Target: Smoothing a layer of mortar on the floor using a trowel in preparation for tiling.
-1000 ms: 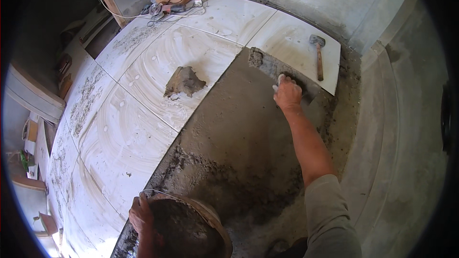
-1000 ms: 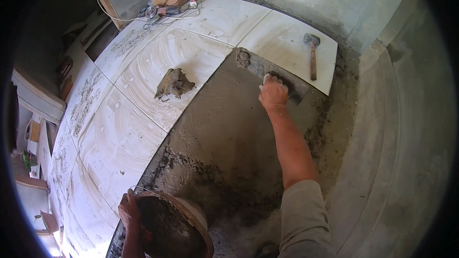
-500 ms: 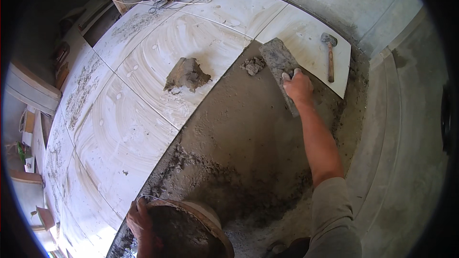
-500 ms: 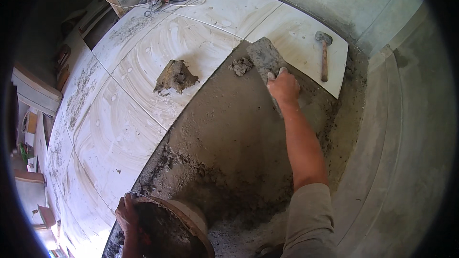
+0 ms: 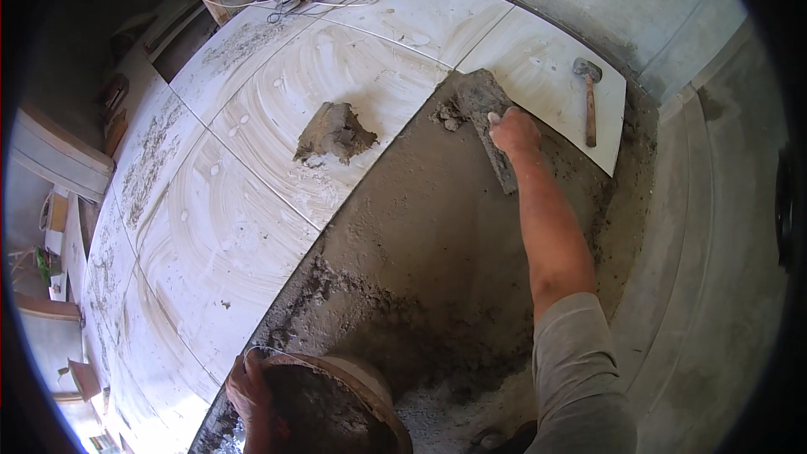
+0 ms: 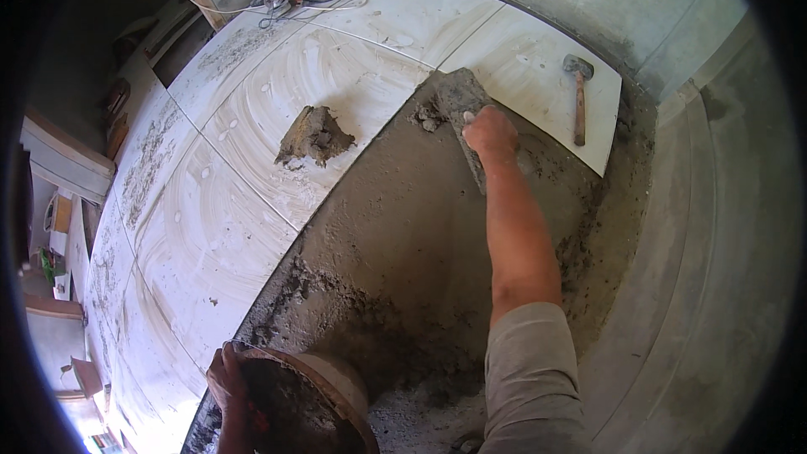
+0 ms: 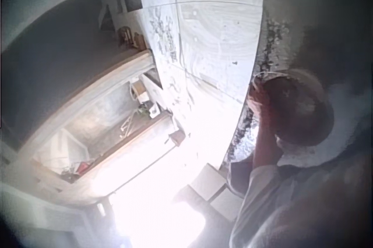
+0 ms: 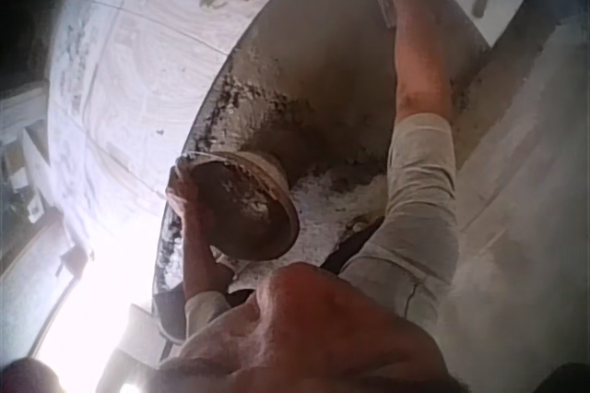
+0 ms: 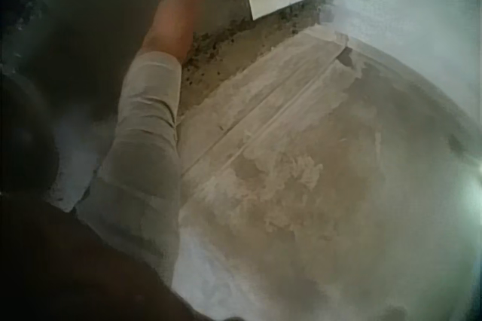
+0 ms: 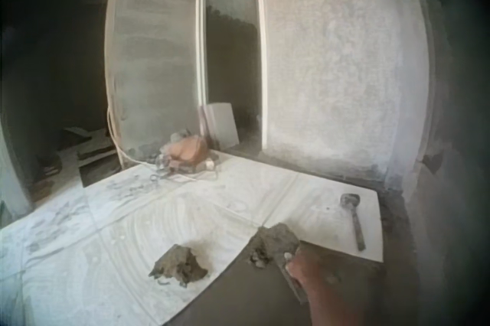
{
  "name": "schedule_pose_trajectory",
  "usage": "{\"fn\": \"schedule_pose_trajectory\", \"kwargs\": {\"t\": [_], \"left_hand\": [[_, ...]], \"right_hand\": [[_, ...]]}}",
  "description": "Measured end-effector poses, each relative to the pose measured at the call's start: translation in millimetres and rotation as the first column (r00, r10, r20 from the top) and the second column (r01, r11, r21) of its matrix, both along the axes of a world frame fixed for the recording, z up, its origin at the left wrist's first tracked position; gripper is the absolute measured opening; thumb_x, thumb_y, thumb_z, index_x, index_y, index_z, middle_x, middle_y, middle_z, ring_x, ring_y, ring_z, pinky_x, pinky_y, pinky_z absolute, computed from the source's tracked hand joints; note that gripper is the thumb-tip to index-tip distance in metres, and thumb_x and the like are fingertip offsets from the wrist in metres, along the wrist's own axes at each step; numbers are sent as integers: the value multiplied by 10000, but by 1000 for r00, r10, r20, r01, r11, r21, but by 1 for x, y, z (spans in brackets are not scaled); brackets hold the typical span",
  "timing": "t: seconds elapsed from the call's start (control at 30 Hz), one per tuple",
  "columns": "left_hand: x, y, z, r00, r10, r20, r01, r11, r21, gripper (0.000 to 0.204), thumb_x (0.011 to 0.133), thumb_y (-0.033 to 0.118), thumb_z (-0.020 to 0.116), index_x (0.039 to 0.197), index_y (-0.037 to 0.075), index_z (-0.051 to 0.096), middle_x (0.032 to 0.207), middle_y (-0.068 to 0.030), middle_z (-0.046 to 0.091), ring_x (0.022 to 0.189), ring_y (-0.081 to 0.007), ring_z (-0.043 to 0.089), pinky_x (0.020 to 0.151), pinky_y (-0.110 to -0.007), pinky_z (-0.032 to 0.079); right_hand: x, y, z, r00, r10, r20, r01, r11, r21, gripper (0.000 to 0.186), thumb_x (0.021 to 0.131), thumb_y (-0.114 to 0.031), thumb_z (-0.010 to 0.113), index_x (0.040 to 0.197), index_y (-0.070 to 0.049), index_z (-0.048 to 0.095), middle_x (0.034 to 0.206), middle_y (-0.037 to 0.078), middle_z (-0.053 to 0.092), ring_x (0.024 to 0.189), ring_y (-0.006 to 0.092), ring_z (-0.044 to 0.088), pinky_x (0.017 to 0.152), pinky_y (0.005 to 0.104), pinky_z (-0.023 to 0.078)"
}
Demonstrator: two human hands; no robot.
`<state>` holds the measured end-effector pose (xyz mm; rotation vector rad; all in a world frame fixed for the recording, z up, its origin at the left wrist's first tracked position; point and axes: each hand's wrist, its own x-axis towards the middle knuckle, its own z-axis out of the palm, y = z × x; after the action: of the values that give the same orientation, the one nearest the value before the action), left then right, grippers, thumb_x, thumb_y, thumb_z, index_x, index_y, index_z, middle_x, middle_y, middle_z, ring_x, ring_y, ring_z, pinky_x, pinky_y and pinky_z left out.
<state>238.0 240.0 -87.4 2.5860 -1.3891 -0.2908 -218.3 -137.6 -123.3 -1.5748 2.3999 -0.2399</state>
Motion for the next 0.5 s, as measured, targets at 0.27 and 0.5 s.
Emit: {"fn": "schedule_pose_trajectory", "kwargs": {"t": [0.27, 0.5], "left_hand": [[-9, -8, 4, 995, 66, -79, -69, 997, -37, 427, 947, 367, 410, 827, 2, 597, 731, -235, 599, 707, -444, 579, 641, -496, 421], [4, 3, 0, 993, -109, 39, 107, 994, 34, 220, 920, 203, 434, 933, 89, 621, 863, -168, 622, 682, -407, 597, 632, -485, 476]], "right_hand": [[-9, 14, -27, 968, 133, 213, -151, 986, 72, 539, 871, -425, 511, 1047, 74, 615, 1029, 311, 616, 1026, 422, 591, 904, 464, 467], [24, 86, -22, 870, 485, 91, -491, 869, 63, 473, 861, -429, 522, 939, 26, 628, 958, 297, 632, 950, 449, 601, 879, 488, 473]]}}
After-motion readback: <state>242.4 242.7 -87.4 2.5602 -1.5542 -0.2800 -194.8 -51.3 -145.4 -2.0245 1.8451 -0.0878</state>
